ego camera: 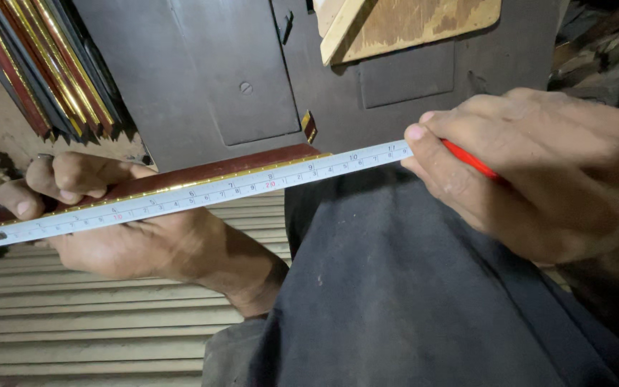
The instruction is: The person measures gold and red frame molding strips with a tape measure, marks cut lines with a marker, and cuts the strips at an angle on a miter saw. They then sort the cut pieces and stack the finished lengths on the workbench.
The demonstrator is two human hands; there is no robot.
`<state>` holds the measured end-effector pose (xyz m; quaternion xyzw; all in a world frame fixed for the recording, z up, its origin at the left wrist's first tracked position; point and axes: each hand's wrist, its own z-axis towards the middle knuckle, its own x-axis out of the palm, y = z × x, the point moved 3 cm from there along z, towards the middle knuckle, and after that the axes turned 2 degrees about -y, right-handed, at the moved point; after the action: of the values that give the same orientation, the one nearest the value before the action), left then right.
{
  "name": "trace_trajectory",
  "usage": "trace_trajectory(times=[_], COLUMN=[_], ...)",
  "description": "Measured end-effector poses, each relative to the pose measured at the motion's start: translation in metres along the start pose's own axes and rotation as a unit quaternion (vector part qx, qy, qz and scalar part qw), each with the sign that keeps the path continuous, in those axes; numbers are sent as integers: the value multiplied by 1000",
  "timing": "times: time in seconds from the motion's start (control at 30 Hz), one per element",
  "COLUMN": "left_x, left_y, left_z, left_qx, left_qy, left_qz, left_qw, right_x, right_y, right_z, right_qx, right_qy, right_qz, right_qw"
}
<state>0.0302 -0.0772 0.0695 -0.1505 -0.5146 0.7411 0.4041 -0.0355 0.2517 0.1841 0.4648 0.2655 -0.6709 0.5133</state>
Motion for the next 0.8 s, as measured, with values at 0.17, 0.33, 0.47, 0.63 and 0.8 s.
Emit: trace_trajectory(times=[0.17,0.33,0.47,0.63,0.8], left_x=[-2,-7,-10,-12,-15], left_y=[2,3,5,11,14], left_z=[4,7,8,4,3], left_qx=[-21,-37,-50,-64,-99], left_qy=[5,8,11,13,25], left_qz=[-43,-78,-100,-126,-191], left_qw=[999,996,994,990,976], right_x=[-1,1,1,2,2], right_y=[2,2,3,2,2], right_z=[0,-1,1,0,-1], right_qx=[26,35,28,23,31], right_qy=[12,4,0,-1,9], right_qz=[19,24,15,12,28], right_qw=[999,999,999,1000,999])
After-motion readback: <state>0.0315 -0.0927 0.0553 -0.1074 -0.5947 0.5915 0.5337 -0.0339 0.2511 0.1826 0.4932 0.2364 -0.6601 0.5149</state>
